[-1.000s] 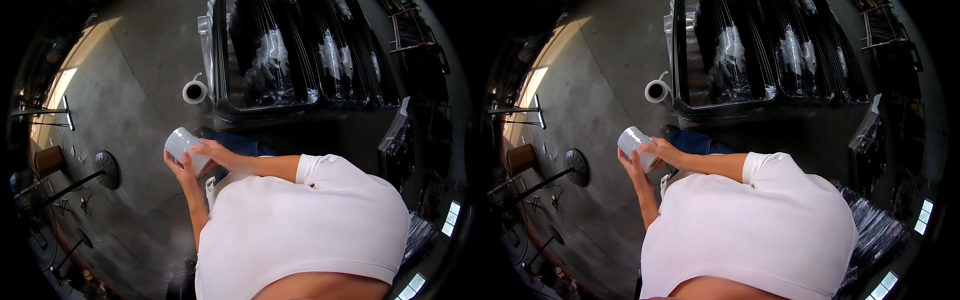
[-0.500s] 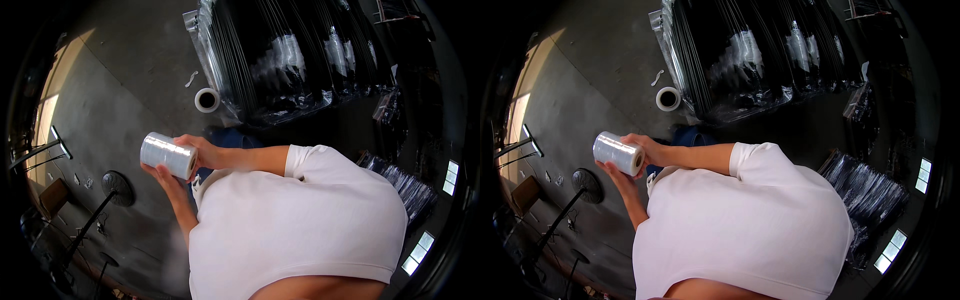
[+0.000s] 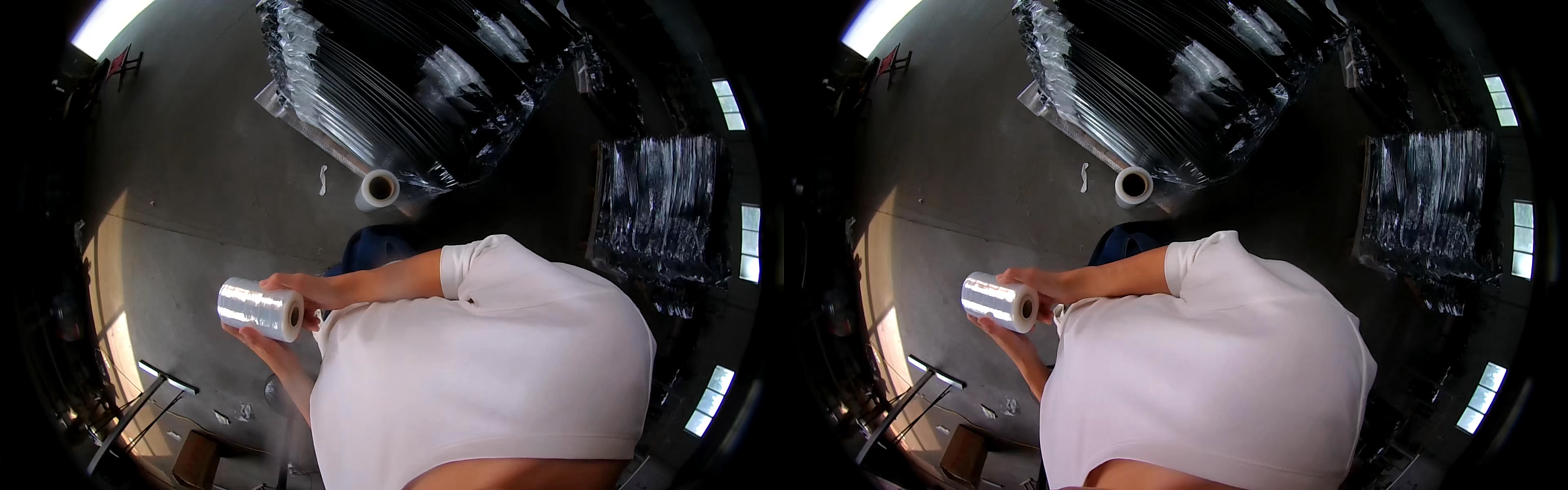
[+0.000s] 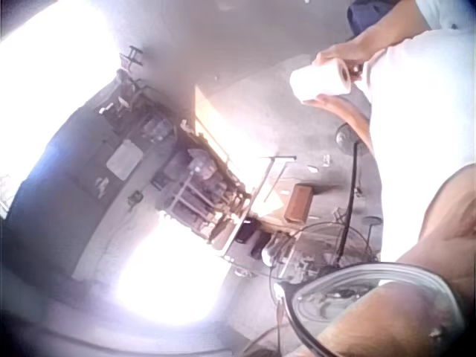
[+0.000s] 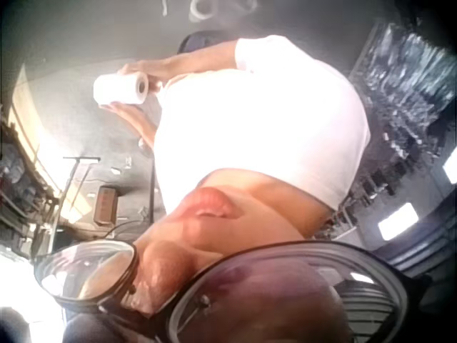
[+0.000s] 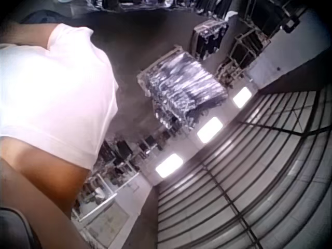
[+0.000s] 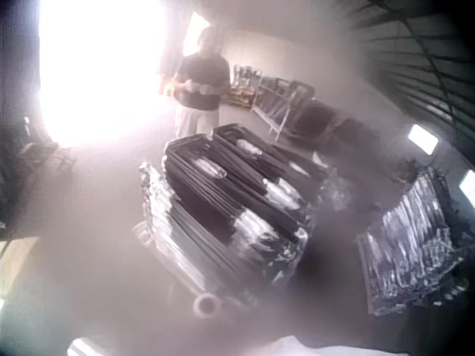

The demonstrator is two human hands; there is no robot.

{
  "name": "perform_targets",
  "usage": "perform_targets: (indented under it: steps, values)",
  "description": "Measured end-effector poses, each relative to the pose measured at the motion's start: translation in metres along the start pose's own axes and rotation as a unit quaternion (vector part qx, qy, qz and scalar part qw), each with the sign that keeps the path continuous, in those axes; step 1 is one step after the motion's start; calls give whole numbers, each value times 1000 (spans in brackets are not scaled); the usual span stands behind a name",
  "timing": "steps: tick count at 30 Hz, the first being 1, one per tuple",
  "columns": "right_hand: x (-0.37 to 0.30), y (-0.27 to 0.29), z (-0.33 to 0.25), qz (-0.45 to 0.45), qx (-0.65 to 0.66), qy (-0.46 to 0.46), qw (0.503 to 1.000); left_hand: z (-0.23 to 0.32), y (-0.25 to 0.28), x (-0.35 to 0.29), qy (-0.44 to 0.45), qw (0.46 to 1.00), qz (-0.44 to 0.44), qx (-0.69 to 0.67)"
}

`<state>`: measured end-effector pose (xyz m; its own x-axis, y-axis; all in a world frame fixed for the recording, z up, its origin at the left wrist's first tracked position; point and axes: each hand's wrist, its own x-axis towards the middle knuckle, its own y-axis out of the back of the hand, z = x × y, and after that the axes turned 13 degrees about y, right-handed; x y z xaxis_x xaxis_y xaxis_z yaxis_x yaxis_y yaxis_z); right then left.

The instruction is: The person wraps a stack of black metal chairs with clear plastic stretch wrap. They retrieve a roll of wrap from a shelf, tear off a piece, and apply it to the stack, smoothing it down. Another person is present in the background, also handling wrapped items.

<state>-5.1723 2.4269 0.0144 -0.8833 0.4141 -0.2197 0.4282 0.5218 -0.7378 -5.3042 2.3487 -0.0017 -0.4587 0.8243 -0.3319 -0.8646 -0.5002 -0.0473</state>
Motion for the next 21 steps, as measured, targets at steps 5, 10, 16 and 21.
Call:
perform_targets:
  steps: [5, 10, 16, 21]
  values:
    - [44, -16, 2, 85, 26, 118, 989, 32, 9, 37, 90, 993, -66, -36]
    - [71, -7, -22, 87, 109, 214, 967, 77, -18, 76, 172, 960, -166, -146]
    - [97, 29, -58, 136, 54, 227, 963, 81, -35, 148, 205, 951, -200, -113]
    - [153, 78, -104, 130, -37, 191, 972, 110, -70, 210, 161, 968, -167, -98]
